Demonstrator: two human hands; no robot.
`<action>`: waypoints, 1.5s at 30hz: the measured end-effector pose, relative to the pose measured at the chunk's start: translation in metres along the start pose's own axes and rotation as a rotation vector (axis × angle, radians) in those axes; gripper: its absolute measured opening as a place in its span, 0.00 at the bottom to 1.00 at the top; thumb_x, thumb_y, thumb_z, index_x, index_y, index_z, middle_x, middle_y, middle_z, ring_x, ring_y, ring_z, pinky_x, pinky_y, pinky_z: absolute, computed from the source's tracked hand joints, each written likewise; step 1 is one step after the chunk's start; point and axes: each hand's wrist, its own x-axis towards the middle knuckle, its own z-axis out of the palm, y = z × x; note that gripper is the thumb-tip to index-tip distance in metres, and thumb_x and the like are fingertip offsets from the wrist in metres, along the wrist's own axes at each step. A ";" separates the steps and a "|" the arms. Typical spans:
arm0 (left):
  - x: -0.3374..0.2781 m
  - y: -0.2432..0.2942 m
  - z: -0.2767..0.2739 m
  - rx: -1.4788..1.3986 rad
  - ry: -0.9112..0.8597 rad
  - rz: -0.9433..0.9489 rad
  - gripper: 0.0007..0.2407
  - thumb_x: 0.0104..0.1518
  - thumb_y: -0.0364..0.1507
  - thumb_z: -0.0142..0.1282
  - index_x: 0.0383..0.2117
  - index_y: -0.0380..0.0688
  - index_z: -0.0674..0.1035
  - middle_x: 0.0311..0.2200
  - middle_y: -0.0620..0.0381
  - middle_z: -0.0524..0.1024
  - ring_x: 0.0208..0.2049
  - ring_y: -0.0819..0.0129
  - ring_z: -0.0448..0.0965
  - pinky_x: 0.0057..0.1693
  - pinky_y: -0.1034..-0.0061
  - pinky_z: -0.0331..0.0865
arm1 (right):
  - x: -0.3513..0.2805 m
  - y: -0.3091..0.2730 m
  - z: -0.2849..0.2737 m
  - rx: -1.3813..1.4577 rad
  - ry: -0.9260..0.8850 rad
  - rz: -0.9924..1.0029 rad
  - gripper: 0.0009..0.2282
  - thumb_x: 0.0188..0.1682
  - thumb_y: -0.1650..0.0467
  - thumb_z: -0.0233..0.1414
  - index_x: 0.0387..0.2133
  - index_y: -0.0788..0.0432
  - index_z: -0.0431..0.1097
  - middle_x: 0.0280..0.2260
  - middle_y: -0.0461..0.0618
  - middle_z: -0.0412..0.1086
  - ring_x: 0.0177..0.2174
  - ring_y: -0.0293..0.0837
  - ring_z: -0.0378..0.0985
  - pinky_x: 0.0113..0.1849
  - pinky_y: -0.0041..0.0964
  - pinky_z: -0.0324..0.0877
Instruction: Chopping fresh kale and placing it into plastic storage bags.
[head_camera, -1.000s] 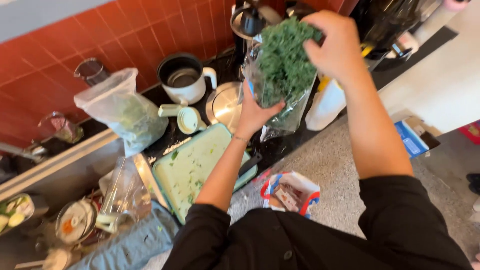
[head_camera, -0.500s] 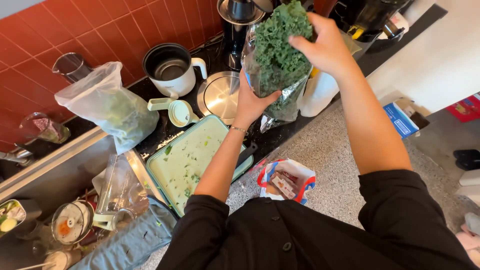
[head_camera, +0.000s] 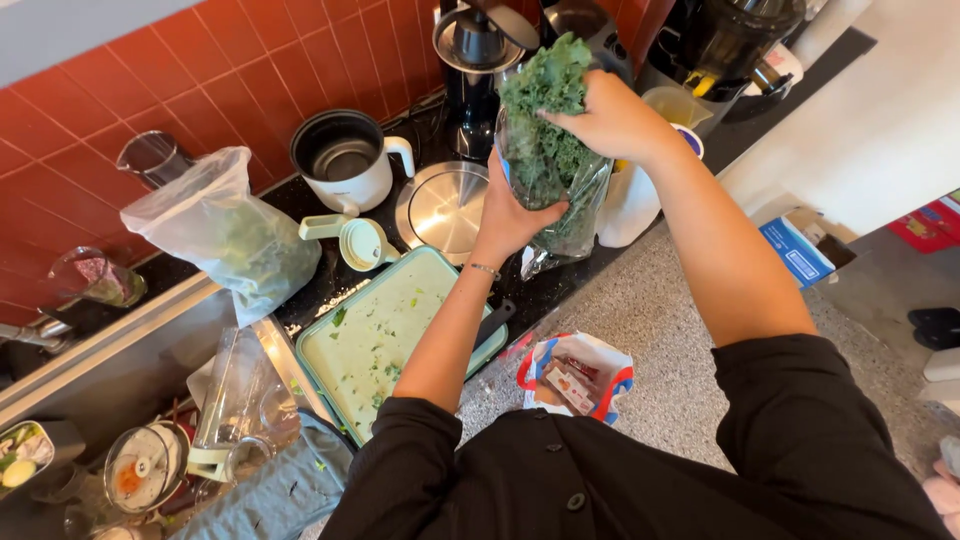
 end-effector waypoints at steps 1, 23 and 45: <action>0.000 -0.003 0.000 -0.054 -0.011 -0.049 0.49 0.38 0.31 0.76 0.68 0.37 0.52 0.61 0.45 0.67 0.62 0.56 0.70 0.67 0.67 0.65 | 0.001 0.001 -0.002 -0.025 0.049 0.011 0.18 0.53 0.63 0.58 0.49 0.63 0.71 0.43 0.58 0.77 0.42 0.51 0.81 0.46 0.43 0.73; -0.009 -0.004 0.000 -0.066 0.076 -0.195 0.41 0.44 0.33 0.76 0.63 0.40 0.58 0.56 0.46 0.74 0.56 0.58 0.76 0.61 0.66 0.70 | 0.006 0.100 -0.046 0.464 0.661 -0.359 0.11 0.62 0.69 0.53 0.52 0.65 0.65 0.47 0.47 0.70 0.48 0.42 0.71 0.52 0.39 0.66; -0.022 -0.033 -0.015 -0.044 0.068 -0.105 0.46 0.48 0.40 0.73 0.70 0.35 0.52 0.65 0.41 0.62 0.67 0.51 0.64 0.70 0.63 0.60 | -0.076 0.157 -0.010 0.801 0.479 -0.434 0.13 0.62 0.64 0.50 0.52 0.62 0.62 0.48 0.44 0.65 0.48 0.39 0.66 0.52 0.36 0.62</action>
